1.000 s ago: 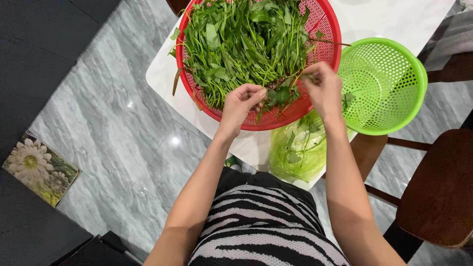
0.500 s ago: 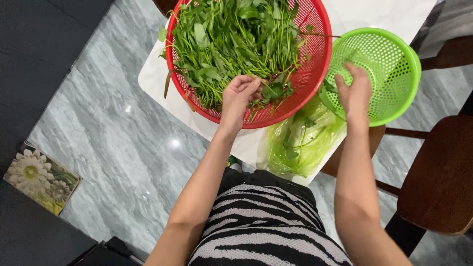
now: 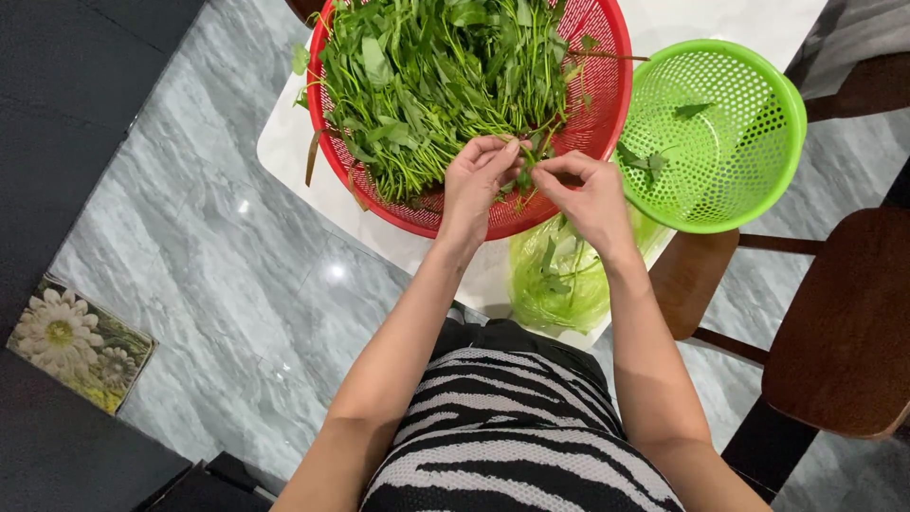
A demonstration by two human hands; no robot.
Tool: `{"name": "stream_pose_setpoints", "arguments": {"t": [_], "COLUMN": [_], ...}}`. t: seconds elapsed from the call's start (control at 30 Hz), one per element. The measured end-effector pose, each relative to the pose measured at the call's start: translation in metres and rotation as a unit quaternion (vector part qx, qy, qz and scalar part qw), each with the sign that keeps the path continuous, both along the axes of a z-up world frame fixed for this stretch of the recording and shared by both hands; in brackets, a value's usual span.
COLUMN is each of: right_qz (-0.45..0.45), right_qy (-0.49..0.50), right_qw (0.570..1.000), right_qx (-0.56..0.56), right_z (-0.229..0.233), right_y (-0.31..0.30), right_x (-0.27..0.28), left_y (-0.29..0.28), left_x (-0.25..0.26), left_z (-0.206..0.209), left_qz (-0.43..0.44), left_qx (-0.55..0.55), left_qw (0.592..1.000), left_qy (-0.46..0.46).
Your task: Picking leaves and stems from water spinach (morning glory) and sorting them into a basket.
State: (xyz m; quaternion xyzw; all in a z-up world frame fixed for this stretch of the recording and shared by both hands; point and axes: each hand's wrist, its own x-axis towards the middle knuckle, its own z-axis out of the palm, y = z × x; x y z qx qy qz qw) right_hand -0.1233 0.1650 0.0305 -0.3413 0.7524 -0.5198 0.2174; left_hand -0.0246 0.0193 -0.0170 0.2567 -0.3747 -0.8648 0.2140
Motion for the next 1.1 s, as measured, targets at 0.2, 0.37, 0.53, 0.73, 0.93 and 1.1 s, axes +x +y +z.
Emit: {"name": "stream_pose_setpoints", "arguments": {"t": [0.2,0.37,0.53,0.73,0.93,1.1], "right_qz": [-0.020,-0.088,-0.004,-0.138,-0.161,-0.056], "right_qy": [-0.076,-0.127,0.232,-0.135,0.023,0.112], "right_qw": [0.996,0.982,0.971,0.981,0.979,0.967], "right_qx": [-0.036,-0.107,-0.064,-0.013,0.121,0.223], "right_z": [-0.025,-0.081,-0.029,-0.071,-0.143,-0.145], "right_y": [-0.011,-0.015,0.007,0.088,0.132,0.126], "right_x": [0.003,-0.021,-0.037,-0.028,0.038,0.074], "left_y": [-0.001,0.003,0.024,0.118,0.150,0.129], "left_x": [0.008,0.014,0.022,0.027,0.024,0.051], "left_z": [-0.004,-0.013,-0.020,-0.060,-0.161,-0.104], "left_qz": [0.008,-0.005,-0.118,-0.274,-0.272,-0.196], "left_qx": [0.037,0.092,-0.124,-0.305,-0.432,-0.600], "left_qw": [0.998,0.993,0.985,0.899,0.838,0.756], "left_qy": [0.045,0.078,-0.022,-0.152,-0.194,-0.172]}}
